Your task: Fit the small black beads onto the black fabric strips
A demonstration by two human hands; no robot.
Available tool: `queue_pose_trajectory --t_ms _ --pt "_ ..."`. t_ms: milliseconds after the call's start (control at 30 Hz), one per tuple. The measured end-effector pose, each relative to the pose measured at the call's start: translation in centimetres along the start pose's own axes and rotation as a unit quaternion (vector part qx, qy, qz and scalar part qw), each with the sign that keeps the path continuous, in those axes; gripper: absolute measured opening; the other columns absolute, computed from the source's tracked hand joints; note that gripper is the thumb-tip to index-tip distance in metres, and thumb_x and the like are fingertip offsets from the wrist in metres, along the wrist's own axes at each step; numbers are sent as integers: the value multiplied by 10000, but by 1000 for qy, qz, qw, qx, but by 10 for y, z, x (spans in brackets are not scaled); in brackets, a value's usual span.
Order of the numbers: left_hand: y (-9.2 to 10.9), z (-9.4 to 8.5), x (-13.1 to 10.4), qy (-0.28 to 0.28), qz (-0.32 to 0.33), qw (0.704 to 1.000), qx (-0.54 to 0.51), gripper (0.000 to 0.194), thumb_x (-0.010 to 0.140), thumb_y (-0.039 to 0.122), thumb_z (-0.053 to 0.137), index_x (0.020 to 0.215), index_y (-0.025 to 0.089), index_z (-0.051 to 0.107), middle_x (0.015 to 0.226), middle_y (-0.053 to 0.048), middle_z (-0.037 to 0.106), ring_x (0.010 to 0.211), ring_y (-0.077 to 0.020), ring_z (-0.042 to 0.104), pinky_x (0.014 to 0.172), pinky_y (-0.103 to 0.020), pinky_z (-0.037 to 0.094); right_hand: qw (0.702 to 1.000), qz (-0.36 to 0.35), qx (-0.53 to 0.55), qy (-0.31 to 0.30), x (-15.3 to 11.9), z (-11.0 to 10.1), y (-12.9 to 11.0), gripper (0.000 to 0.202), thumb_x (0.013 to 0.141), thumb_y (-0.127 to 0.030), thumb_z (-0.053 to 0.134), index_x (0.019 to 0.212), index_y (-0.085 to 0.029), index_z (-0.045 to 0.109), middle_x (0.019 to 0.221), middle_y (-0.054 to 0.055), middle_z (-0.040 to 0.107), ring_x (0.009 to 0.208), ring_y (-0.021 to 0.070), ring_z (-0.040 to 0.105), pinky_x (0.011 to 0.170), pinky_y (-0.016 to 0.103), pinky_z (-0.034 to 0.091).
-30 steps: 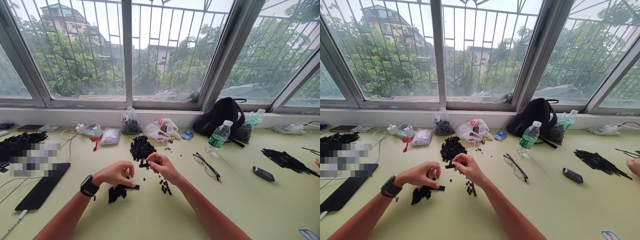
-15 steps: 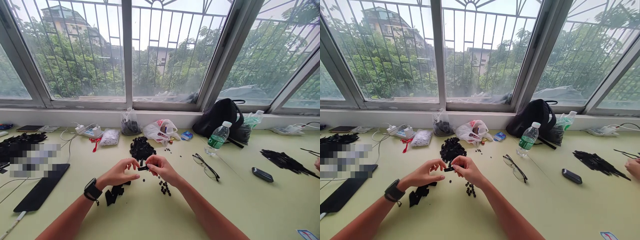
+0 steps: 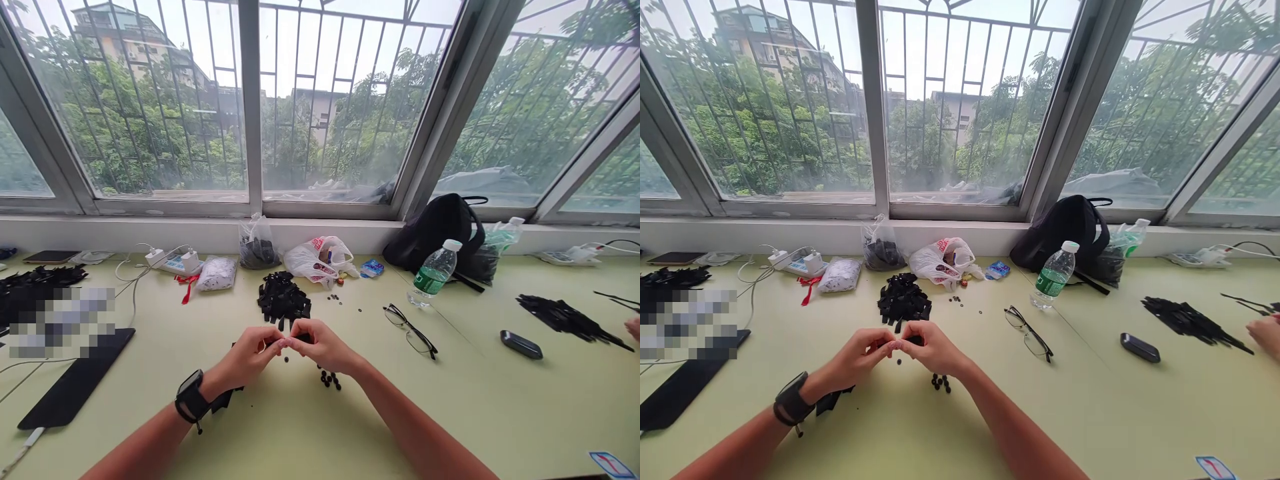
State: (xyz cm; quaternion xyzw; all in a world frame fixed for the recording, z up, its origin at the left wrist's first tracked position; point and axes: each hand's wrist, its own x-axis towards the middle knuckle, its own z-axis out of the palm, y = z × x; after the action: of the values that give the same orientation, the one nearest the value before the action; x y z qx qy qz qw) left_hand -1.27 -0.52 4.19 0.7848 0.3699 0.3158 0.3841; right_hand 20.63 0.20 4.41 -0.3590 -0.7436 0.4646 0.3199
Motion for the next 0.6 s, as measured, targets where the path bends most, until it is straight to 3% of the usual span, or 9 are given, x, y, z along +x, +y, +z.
queue_pose_trajectory --t_ms 400,600 --pt "-10 -4 1 4 -37 998 45 375 948 422 565 692 159 643 588 28 548 544 -107 407 523 -235 291 998 41 -43 5 1 -19 20 355 875 -456 677 706 -161 577 573 -46 465 521 87 381 478 216 264" --pt "-9 1 -2 15 -1 991 135 264 872 321 642 650 178 661 678 -16 635 727 -172 527 658 -262 385 993 34 -113 -20 2 -15 30 262 817 -324 702 656 -153 585 566 -49 478 539 87 383 489 212 267"
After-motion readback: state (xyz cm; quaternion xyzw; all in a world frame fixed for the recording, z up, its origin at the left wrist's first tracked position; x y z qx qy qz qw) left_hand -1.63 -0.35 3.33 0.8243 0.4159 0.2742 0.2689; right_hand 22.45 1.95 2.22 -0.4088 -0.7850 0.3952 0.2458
